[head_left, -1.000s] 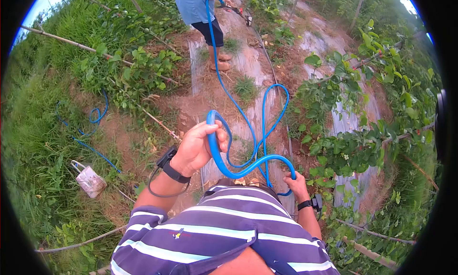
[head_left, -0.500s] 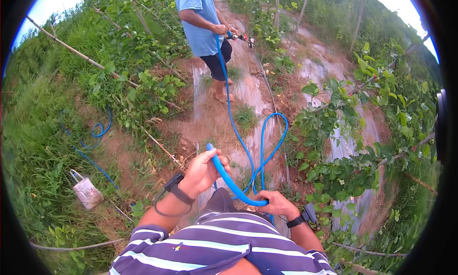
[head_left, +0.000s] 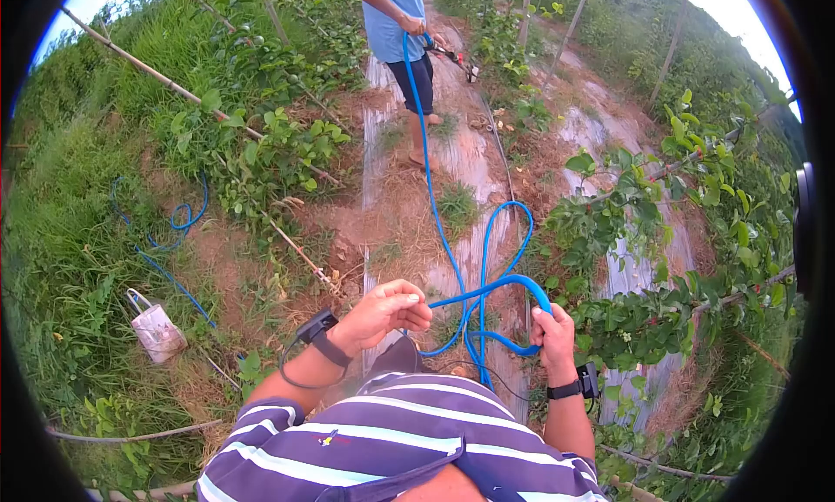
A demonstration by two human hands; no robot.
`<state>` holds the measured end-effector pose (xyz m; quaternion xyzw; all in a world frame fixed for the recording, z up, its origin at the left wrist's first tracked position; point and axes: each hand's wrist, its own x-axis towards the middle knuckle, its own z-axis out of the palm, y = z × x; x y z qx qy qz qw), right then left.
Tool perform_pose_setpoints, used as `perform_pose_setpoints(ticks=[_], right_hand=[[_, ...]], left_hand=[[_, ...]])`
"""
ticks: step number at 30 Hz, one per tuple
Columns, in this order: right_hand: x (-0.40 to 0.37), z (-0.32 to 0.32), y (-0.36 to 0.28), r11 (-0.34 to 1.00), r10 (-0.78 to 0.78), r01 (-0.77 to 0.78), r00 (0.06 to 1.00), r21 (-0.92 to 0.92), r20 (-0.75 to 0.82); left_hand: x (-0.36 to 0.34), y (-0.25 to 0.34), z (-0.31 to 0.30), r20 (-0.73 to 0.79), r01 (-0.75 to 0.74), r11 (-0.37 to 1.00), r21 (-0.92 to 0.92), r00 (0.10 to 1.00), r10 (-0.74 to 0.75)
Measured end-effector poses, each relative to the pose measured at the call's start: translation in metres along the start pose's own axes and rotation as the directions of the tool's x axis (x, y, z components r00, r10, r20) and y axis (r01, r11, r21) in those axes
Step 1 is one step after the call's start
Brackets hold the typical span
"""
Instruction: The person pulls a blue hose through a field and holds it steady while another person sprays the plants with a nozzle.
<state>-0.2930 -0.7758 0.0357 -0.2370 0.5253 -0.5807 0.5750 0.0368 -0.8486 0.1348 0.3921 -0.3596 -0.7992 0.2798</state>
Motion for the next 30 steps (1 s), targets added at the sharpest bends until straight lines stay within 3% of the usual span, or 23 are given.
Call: perform_pose_setpoints(ticks=[3, 6, 10, 15, 17, 19, 22, 26, 28, 30], right_hand=[[0.003, -0.047, 0.026, 0.999, -0.054, 0.053, 0.962, -0.012, -0.267], [-0.008, -0.081, 0.05, 0.989, -0.121, 0.077, 0.918, -0.129, -0.379], [-0.022, -0.095, 0.09, 0.948, -0.041, -0.084, 0.925, -0.308, -0.378], [-0.021, -0.089, 0.144, 0.912, 0.042, -0.207, 0.905, -0.353, -0.423], [-0.016, -0.078, 0.153, 0.868, 0.115, -0.301, 0.895, -0.394, -0.431], [-0.009, -0.045, 0.143, 0.892, 0.134, -0.295, 0.895, -0.341, -0.425], [0.007, 0.022, 0.101, 0.894, 0.14, -0.252, 0.942, -0.37, -0.304], [0.026, 0.141, 0.024, 0.908, 0.108, -0.148, 0.987, -0.392, -0.121], [0.031, 0.19, -0.002, 0.899, 0.084, -0.024, 0.99, -0.438, 0.117], [0.033, 0.23, -0.014, 0.86, 0.066, 0.046, 0.977, -0.508, 0.201]], left_hand=[[-0.018, 0.006, -0.034, -0.142, -0.113, 0.992, -0.058, 0.984, 0.103], [-0.031, -0.004, -0.071, -0.239, -0.189, 0.971, -0.15, 0.959, 0.15], [-0.04, -0.02, -0.102, -0.361, -0.177, 0.96, -0.216, 0.928, 0.089], [-0.043, -0.018, -0.127, -0.349, -0.192, 0.937, -0.29, 0.933, 0.083], [-0.042, -0.01, -0.141, -0.337, -0.222, 0.927, -0.304, 0.935, 0.113], [-0.043, -0.004, -0.155, -0.331, -0.215, 0.933, -0.287, 0.937, 0.114], [-0.04, -0.004, -0.169, -0.32, -0.162, 0.937, -0.308, 0.945, 0.058], [-0.016, -0.014, -0.166, -0.095, 0.086, 0.961, -0.262, 0.989, -0.114], [-0.002, -0.011, -0.156, 0.002, 0.183, 0.955, -0.235, 0.982, -0.188], [0.009, -0.005, -0.147, 0.085, 0.228, 0.947, -0.228, 0.973, -0.214]])
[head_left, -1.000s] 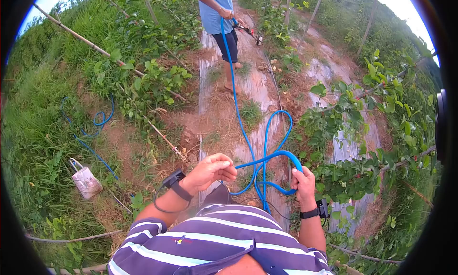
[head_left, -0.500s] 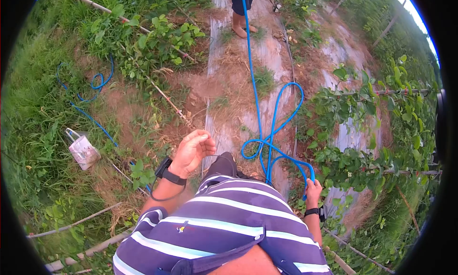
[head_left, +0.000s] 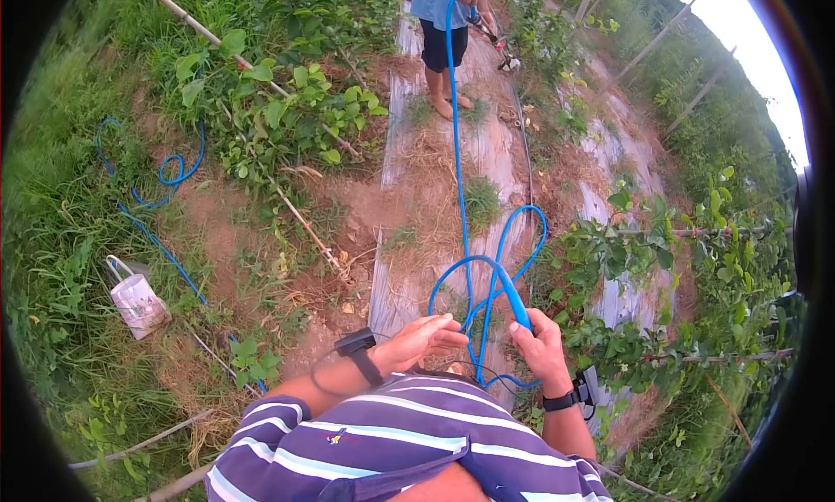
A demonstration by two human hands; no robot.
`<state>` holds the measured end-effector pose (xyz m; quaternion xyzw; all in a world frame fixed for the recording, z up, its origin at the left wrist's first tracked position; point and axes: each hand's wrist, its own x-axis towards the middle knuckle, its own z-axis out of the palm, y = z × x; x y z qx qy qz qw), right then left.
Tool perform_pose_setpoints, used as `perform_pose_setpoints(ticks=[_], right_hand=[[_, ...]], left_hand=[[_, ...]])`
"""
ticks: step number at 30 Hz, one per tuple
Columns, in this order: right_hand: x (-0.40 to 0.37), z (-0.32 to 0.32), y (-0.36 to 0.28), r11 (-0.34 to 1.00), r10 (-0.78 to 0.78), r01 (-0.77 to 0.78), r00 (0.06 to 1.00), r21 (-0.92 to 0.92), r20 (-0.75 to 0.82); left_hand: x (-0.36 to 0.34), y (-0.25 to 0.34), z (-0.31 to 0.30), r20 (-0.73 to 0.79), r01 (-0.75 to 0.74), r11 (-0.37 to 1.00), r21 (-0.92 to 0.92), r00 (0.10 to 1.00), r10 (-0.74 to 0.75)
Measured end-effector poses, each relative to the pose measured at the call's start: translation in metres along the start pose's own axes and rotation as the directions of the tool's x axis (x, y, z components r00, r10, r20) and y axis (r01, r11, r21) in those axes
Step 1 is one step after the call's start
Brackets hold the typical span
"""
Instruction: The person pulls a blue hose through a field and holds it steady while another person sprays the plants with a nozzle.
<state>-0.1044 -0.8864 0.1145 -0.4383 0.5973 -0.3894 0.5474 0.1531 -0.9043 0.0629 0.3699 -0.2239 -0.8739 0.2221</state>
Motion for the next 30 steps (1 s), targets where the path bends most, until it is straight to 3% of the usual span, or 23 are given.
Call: perform_pose_setpoints(ticks=[1, 3, 4, 5, 7, 8, 9, 11, 12, 13, 16, 18, 20, 21, 22, 24, 25, 28, 30], right_hand=[[0.004, 0.012, -0.012, 0.995, -0.042, 0.049, 0.996, -0.09, 0.076], [0.009, 0.034, -0.03, 0.982, -0.096, 0.122, 0.979, -0.141, 0.178], [0.011, 0.045, -0.032, 0.941, -0.213, 0.256, 0.957, -0.222, 0.199], [0.008, 0.055, -0.042, 0.936, -0.19, 0.25, 0.952, -0.249, 0.241], [0.009, 0.066, -0.034, 0.914, -0.172, 0.267, 0.936, -0.305, 0.307], [0.009, 0.071, -0.032, 0.922, -0.161, 0.253, 0.939, -0.293, 0.304], [0.014, 0.072, -0.019, 0.921, -0.173, 0.264, 0.936, -0.287, 0.305], [0.033, 0.069, 0.02, 0.969, -0.048, 0.132, 0.929, -0.209, 0.367], [0.037, 0.071, 0.026, 0.993, -0.061, 0.093, 0.924, -0.068, 0.377], [0.039, 0.072, 0.036, 0.993, -0.075, 0.106, 0.923, -0.061, 0.377], [0.037, 0.066, 0.078, 0.961, -0.095, 0.196, 0.898, -0.197, 0.429], [0.04, 0.048, 0.153, 0.913, 0.007, 0.165, 0.908, -0.373, 0.42], [0.024, 0.017, 0.215, 0.912, 0.151, -0.048, 0.963, -0.407, 0.224], [0.015, -0.002, 0.248, 0.924, 0.284, -0.23, 0.947, -0.305, 0.15], [0.0, -0.02, 0.272, 0.853, 0.159, -0.116, 0.986, -0.508, 0.043], [-0.026, -0.046, 0.323, 0.871, 0.231, -0.254, 0.967, -0.42, -0.107], [-0.04, -0.055, 0.33, 0.848, 0.347, -0.384, 0.923, -0.365, -0.165], [-0.075, -0.072, 0.356, 0.85, 0.303, -0.385, 0.916, -0.359, -0.264], [-0.09, -0.079, 0.373, 0.792, 0.399, -0.479, 0.876, -0.379, -0.272]], left_hand=[[0.003, 0.008, 0.005, 0.01, -0.009, 1.0, 0.01, 1.0, 0.009], [0.009, 0.026, 0.015, 0.017, -0.002, 0.989, -0.146, 1.0, 0.005], [0.013, 0.034, 0.017, 0.083, -0.042, 0.981, -0.191, 0.995, 0.058], [0.016, 0.04, 0.018, 0.088, -0.047, 0.982, -0.182, 0.994, 0.064], [0.019, 0.054, 0.021, 0.065, -0.218, 0.911, -0.351, 0.965, 0.255], [0.016, 0.063, 0.025, 0.025, -0.192, 0.859, -0.476, 0.973, 0.231], [0.017, 0.066, 0.022, 0.024, -0.2, 0.862, -0.467, 0.971, 0.239], [0.02, 0.061, 0.014, -0.049, -0.277, 0.858, -0.432, 0.958, 0.284], [0.011, 0.071, 0.026, -0.136, -0.306, 0.875, -0.376, 0.952, 0.275], [0.004, 0.075, 0.031, -0.135, -0.314, 0.877, -0.365, 0.949, 0.284], [-0.022, 0.104, 0.044, -0.103, -0.466, 0.836, -0.289, 0.884, 0.456], [-0.052, 0.135, 0.057, -0.061, -0.535, 0.788, -0.304, 0.836, 0.545], [-0.08, 0.154, 0.072, 0.011, -0.634, 0.732, -0.249, 0.754, 0.657], [-0.092, 0.159, 0.082, 0.04, -0.658, 0.715, -0.237, 0.728, 0.684], [-0.1, 0.163, 0.087, 0.047, -0.666, 0.713, -0.222, 0.723, 0.69], [-0.105, 0.164, 0.091, 0.058, -0.67, 0.715, -0.199, 0.72, 0.691], [-0.104, 0.163, 0.091, 0.035, -0.677, 0.699, -0.23, 0.712, 0.701], [-0.09, 0.15, 0.09, -0.004, -0.655, 0.706, -0.27, 0.734, 0.679], [-0.076, 0.137, 0.083, -0.059, -0.594, 0.745, -0.303, 0.792, 0.608]])
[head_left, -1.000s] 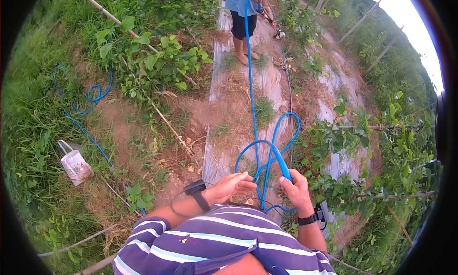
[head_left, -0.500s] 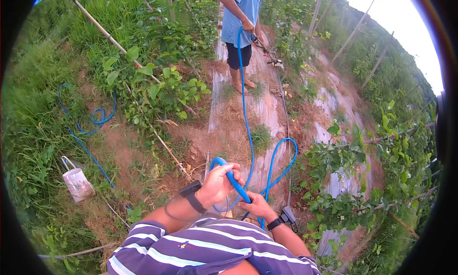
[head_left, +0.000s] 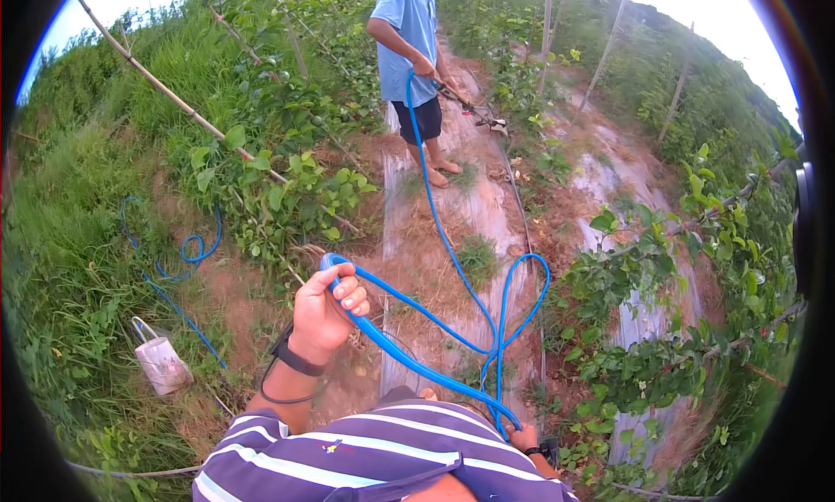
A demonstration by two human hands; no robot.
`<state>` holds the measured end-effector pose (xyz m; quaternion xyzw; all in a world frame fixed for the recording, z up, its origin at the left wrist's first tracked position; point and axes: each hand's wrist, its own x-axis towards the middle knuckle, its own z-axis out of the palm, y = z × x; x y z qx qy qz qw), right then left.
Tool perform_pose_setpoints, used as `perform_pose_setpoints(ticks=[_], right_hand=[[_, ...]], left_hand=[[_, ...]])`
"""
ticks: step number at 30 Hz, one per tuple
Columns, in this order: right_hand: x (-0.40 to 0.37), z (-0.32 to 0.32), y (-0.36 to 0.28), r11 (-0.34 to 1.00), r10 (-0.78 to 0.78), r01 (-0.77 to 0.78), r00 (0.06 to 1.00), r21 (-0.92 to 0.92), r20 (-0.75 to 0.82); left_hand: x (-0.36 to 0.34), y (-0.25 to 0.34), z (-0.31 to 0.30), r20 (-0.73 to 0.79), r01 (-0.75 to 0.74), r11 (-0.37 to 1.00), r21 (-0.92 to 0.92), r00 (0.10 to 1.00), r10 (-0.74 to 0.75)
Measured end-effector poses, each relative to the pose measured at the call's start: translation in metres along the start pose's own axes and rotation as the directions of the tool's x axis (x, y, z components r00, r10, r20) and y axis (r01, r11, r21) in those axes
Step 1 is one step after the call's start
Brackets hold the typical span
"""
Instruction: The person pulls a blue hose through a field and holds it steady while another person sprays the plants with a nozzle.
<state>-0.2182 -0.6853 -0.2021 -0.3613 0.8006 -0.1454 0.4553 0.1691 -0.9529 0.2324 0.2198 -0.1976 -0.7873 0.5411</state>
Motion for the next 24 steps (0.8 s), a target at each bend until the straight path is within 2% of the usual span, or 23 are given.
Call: perform_pose_setpoints(ticks=[3, 4, 5, 6, 7, 8, 11, 13, 15, 18, 20, 24], right_hand=[[-0.014, 0.007, 0.027, 0.994, 0.09, -0.089, 0.996, -0.059, 0.006], [-0.021, 0.005, 0.031, 0.992, 0.123, -0.122, 0.992, -0.037, 0.027], [-0.027, 0.004, 0.032, 0.988, 0.156, -0.155, 0.987, -0.014, 0.051], [-0.015, 0.02, 0.068, 0.998, 0.058, -0.058, 0.998, 0.002, 0.034], [-0.019, 0.02, 0.082, 0.998, 0.066, -0.066, 0.997, 0.004, 0.034], [-0.024, 0.021, 0.095, 0.999, -0.015, 0.016, 0.999, -0.042, 0.039], [-0.034, 0.023, 0.108, 0.947, -0.258, 0.266, 0.964, -0.178, 0.067], [-0.038, 0.021, 0.106, 0.865, -0.41, 0.422, 0.906, -0.272, 0.102], [-0.043, 0.017, 0.097, 0.899, -0.326, 0.346, 0.938, -0.267, 0.116], [-0.053, 0.017, 0.083, 0.962, -0.139, 0.157, 0.986, -0.221, 0.095], [-0.063, 0.018, 0.071, 0.983, -0.043, 0.054, 0.997, -0.176, 0.067], [-0.086, 0.02, 0.052, 0.996, 0.057, -0.056, 0.998, -0.076, 0.021]], left_hand=[[0.002, -0.026, -0.02, -0.091, 0.158, 0.987, -0.04, 0.983, -0.161], [0.003, -0.035, -0.028, -0.081, 0.162, 0.986, -0.04, 0.983, -0.165], [0.003, -0.043, -0.037, -0.116, 0.226, 0.973, -0.046, 0.966, -0.229], [0.002, -0.048, -0.045, -0.155, 0.289, 0.956, -0.054, 0.943, -0.293], [0.0, -0.053, -0.051, -0.156, 0.295, 0.954, -0.055, 0.941, -0.3], [-0.002, -0.058, -0.055, -0.168, 0.346, 0.937, -0.047, 0.922, -0.349], [0.001, -0.069, -0.075, -0.166, 0.438, 0.896, -0.069, 0.881, -0.443], [0.004, -0.075, -0.087, -0.247, 0.461, 0.883, -0.088, 0.849, -0.467], [0.011, -0.073, -0.1, -0.21, 0.46, 0.881, -0.11, 0.856, -0.473], [0.013, -0.061, -0.096, -0.285, 0.424, 0.896, -0.13, 0.85, -0.444], [0.02, -0.052, -0.103, -0.27, 0.43, 0.89, -0.152, 0.848, -0.456], [0.027, -0.042, -0.118, -0.221, 0.445, 0.883, -0.151, 0.855, -0.469]])
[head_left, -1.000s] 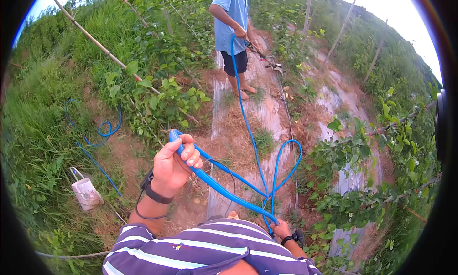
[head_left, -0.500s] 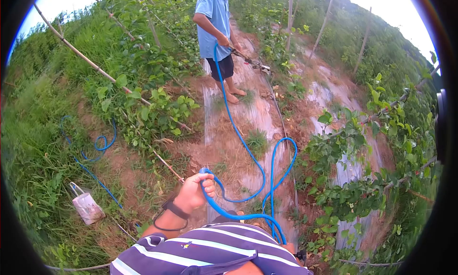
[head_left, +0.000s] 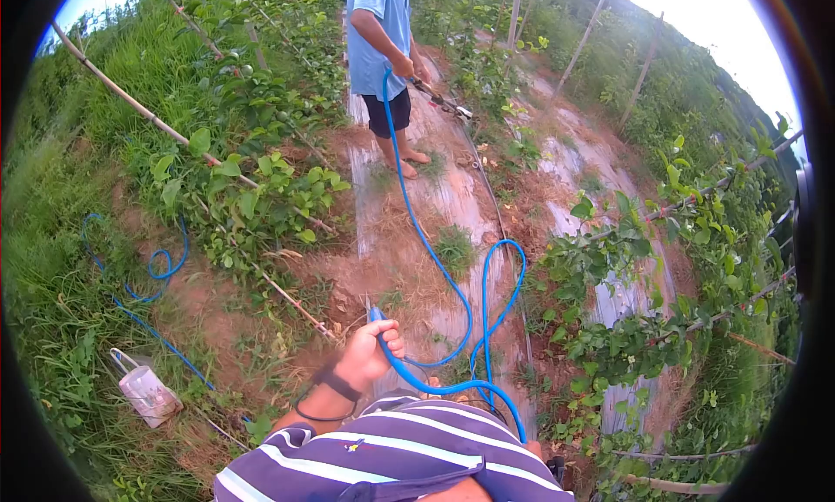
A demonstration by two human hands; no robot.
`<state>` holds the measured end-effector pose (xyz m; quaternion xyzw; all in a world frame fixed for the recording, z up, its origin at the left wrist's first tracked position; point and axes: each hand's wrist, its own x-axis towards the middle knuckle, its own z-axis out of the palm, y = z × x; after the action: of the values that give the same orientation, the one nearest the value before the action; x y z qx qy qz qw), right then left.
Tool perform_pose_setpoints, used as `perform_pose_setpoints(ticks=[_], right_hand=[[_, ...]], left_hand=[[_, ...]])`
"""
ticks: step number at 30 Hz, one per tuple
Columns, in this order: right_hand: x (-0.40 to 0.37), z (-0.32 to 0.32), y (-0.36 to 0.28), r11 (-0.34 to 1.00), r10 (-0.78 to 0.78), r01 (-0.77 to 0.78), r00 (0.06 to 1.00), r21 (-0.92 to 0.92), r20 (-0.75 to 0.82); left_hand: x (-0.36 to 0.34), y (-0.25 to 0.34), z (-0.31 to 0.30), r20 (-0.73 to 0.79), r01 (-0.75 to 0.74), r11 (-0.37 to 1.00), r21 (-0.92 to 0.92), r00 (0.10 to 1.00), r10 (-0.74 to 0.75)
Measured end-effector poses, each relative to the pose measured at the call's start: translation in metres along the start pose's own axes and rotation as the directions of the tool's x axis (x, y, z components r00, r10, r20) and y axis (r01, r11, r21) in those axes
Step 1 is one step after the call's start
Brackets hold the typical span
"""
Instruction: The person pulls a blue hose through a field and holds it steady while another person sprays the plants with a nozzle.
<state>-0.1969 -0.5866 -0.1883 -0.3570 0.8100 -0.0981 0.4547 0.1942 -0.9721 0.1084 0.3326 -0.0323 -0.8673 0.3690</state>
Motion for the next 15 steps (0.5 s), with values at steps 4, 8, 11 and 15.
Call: perform_pose_setpoints(ticks=[4, 8, 11, 15], right_hand=[[-0.036, -0.017, -0.026, 0.974, -0.185, 0.183, 0.983, 0.132, 0.007], [-0.022, 0.018, -0.009, 0.962, 0.262, -0.257, 0.964, 0.095, -0.049], [-0.022, 0.011, -0.01, 0.956, 0.293, -0.292, 0.955, 0.043, -0.045], [-0.002, 0.019, -0.017, 0.963, 0.267, -0.265, 0.96, 0.04, -0.084]], left_hand=[[0.014, 0.007, -0.004, 0.004, 0.008, 1.0, 0.001, 1.0, -0.008], [0.018, 0.005, -0.004, 0.015, -0.008, 1.0, -0.018, 1.0, 0.008], [0.017, 0.0, -0.007, 0.005, 0.001, 1.0, -0.03, 1.0, -0.001], [0.015, 0.001, -0.001, -0.032, -0.013, 0.999, 0.03, 0.999, 0.014]])
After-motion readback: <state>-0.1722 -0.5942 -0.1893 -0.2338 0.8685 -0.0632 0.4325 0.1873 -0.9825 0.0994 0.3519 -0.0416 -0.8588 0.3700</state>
